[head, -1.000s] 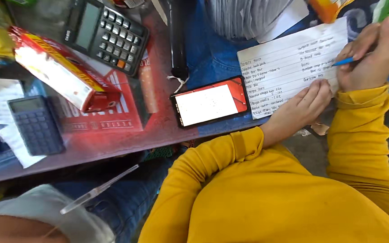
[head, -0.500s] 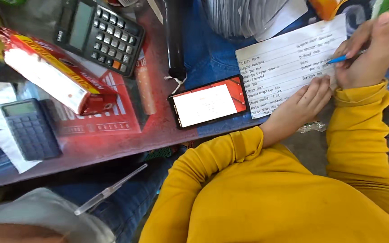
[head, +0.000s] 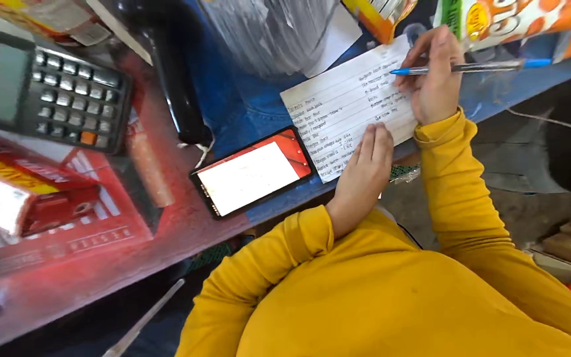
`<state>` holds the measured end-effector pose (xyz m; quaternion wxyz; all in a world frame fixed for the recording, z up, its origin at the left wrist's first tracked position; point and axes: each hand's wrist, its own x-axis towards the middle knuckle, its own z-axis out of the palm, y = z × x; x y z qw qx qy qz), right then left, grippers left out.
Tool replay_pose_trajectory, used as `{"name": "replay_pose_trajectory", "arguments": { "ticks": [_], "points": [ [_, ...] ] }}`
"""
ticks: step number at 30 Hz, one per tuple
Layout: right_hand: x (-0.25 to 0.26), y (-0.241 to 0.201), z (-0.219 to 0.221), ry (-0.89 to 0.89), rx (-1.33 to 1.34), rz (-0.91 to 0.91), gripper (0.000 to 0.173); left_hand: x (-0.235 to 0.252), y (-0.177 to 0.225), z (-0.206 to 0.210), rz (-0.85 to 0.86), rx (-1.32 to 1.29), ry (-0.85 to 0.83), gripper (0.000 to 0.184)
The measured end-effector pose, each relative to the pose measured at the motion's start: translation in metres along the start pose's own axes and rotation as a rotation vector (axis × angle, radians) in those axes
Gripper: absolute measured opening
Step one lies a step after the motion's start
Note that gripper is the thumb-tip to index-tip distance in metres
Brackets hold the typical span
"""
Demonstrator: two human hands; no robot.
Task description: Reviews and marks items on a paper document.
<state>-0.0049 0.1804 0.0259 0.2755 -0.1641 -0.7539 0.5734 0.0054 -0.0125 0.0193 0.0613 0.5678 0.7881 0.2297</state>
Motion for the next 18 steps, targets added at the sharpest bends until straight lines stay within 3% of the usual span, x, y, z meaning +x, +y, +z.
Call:
{"name": "replay_pose_trajectory", "arguments": {
  "ticks": [6, 11, 18],
  "points": [
    [-0.002, 0.002, -0.005, -0.088, -0.064, -0.058, 0.012, -0.007, 0.009, -0.008, -0.071, 0.099, -0.081, 0.044],
    [-0.017, -0.024, 0.027, -0.131, 0.029, 0.023, 0.049, -0.009, 0.012, -0.007, -0.095, 0.113, -0.011, 0.041],
    [-0.021, -0.014, 0.044, 0.052, -0.115, 0.022, 0.043, -0.009, 0.017, -0.008, -0.117, 0.180, -0.051, 0.042]
  ]
}}
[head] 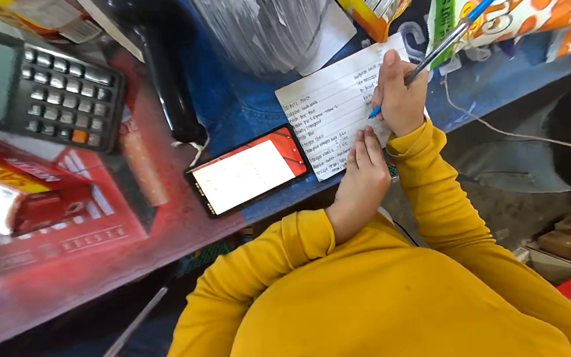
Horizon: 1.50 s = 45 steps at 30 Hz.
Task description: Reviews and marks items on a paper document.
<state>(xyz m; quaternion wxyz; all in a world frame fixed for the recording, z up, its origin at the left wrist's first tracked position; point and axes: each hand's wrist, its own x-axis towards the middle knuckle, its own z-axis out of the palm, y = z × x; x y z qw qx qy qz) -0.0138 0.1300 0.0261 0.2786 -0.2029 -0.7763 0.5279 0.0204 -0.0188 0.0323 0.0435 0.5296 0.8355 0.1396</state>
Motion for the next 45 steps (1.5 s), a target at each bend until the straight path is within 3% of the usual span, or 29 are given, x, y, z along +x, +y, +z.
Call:
{"name": "replay_pose_trajectory", "arguments": {
  "ticks": [5, 13, 18, 45],
  "points": [
    [-0.002, 0.000, 0.002, 0.013, -0.065, -0.060, 0.044, 0.002, 0.005, -0.006, -0.016, 0.049, -0.079, 0.045],
    [0.008, 0.004, -0.024, 0.105, -0.026, 0.068, 0.044, 0.007, 0.007, -0.010, -0.013, 0.029, -0.167, 0.049],
    [0.018, 0.009, -0.048, 0.140, 0.024, 0.091, 0.048, 0.006, 0.005, -0.007, -0.014, -0.014, -0.155, 0.050],
    [0.020, 0.017, -0.042, 0.107, -0.175, -0.004, 0.045, 0.007, 0.005, -0.008, 0.020, 0.082, -0.145, 0.048]
  ]
}}
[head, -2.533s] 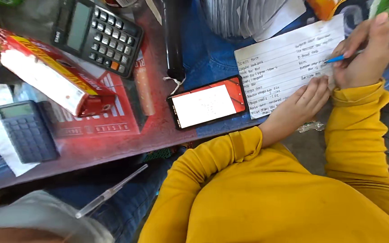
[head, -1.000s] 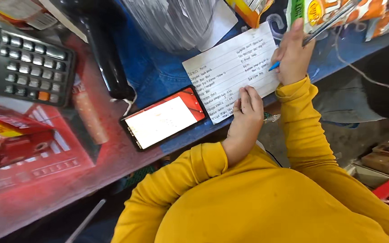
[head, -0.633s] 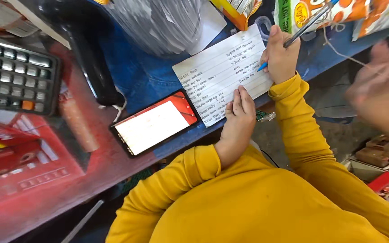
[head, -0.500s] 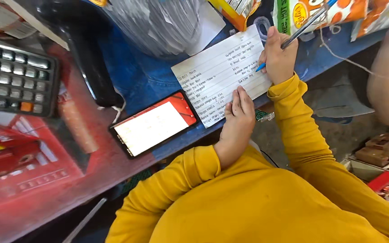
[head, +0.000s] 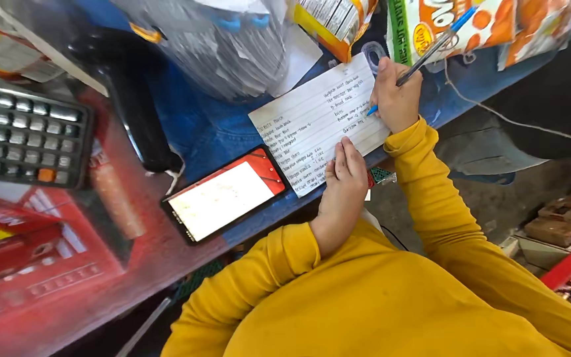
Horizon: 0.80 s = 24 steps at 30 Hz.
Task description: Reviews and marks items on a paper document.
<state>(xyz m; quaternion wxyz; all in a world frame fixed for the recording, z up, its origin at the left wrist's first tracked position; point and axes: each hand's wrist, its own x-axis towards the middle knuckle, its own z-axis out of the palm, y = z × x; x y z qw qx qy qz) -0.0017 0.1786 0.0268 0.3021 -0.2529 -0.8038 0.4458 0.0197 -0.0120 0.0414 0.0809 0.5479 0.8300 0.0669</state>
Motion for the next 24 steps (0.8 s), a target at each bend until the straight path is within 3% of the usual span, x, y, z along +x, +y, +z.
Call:
{"name": "replay_pose_trajectory", "arguments": {
  "ticks": [15, 20, 24],
  "points": [
    [-0.0033, 0.0011, 0.0005, 0.074, -0.030, -0.009, 0.043, -0.0010, 0.0011, 0.0053, -0.004, 0.013, 0.074, 0.044],
    [-0.0029, 0.0014, -0.0001, 0.041, -0.035, -0.014, 0.044, -0.0012, 0.0013, 0.0029, -0.018, -0.009, 0.026, 0.047],
    [0.0011, 0.0012, -0.0048, 0.058, 0.164, 0.082, 0.041, -0.0004, -0.0008, 0.0050, 0.009, -0.001, 0.005, 0.047]
  ]
}}
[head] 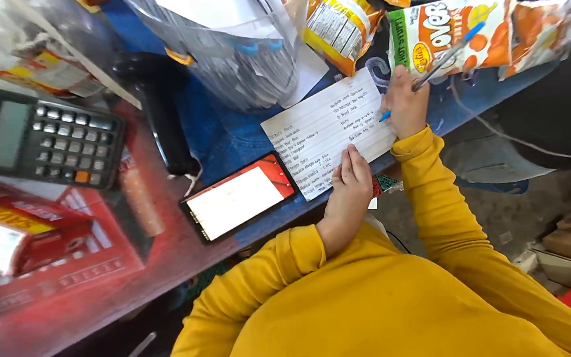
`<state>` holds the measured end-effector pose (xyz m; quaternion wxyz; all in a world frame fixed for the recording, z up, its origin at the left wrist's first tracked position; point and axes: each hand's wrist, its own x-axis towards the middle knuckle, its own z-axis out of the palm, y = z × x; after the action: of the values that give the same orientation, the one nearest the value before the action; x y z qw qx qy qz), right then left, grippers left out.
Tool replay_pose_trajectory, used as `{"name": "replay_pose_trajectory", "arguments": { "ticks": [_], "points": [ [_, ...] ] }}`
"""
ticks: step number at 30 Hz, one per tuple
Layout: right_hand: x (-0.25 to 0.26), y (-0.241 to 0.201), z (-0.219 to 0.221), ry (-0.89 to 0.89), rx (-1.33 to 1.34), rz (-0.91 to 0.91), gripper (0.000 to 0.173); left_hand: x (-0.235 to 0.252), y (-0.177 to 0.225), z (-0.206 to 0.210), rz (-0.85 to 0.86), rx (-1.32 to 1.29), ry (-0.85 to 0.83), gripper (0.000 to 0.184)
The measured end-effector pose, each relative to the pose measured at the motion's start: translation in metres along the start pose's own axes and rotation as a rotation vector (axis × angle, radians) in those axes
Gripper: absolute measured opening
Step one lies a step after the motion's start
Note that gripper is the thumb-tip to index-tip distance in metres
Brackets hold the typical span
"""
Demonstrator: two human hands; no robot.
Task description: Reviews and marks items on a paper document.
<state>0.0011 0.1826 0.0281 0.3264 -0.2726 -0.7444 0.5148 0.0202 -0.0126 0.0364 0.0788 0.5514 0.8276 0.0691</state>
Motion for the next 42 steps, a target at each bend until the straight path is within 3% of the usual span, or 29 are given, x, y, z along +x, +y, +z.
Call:
{"name": "replay_pose_trajectory", "arguments": {
  "ticks": [5, 8, 13, 18, 25, 31, 37, 42],
  "points": [
    [0.002, -0.004, -0.003, -0.040, 0.270, 0.082, 0.047, 0.002, -0.005, 0.001, 0.054, 0.111, 0.068, 0.044],
    [-0.002, -0.006, 0.003, -0.040, 0.352, 0.153, 0.047, -0.002, -0.004, 0.006, 0.040, 0.027, 0.086, 0.045],
    [-0.003, 0.001, -0.002, -0.051, 0.343, 0.209, 0.041, 0.008, 0.002, 0.017, 0.021, 0.096, 0.353, 0.035],
    [0.002, -0.004, -0.004, -0.062, 0.355, 0.324, 0.047, 0.023, 0.002, 0.018, 0.086, 0.114, 0.413, 0.036],
    [0.003, -0.005, -0.009, -0.073, 0.392, 0.291, 0.048, 0.049, 0.007, 0.032, 0.213, -0.059, 0.504, 0.035],
    [0.005, 0.007, -0.009, -0.109, 0.499, 0.171, 0.051, 0.047, 0.001, 0.035, 0.267, -0.078, 0.353, 0.038],
    [0.006, 0.003, -0.007, -0.092, 0.471, 0.152, 0.055, 0.045, -0.004, 0.039, 0.305, 0.037, 0.405, 0.037],
    [0.007, 0.005, -0.011, -0.139, 0.449, 0.138, 0.057, 0.043, -0.002, 0.034, 0.283, -0.013, 0.354, 0.039]
  ]
}}
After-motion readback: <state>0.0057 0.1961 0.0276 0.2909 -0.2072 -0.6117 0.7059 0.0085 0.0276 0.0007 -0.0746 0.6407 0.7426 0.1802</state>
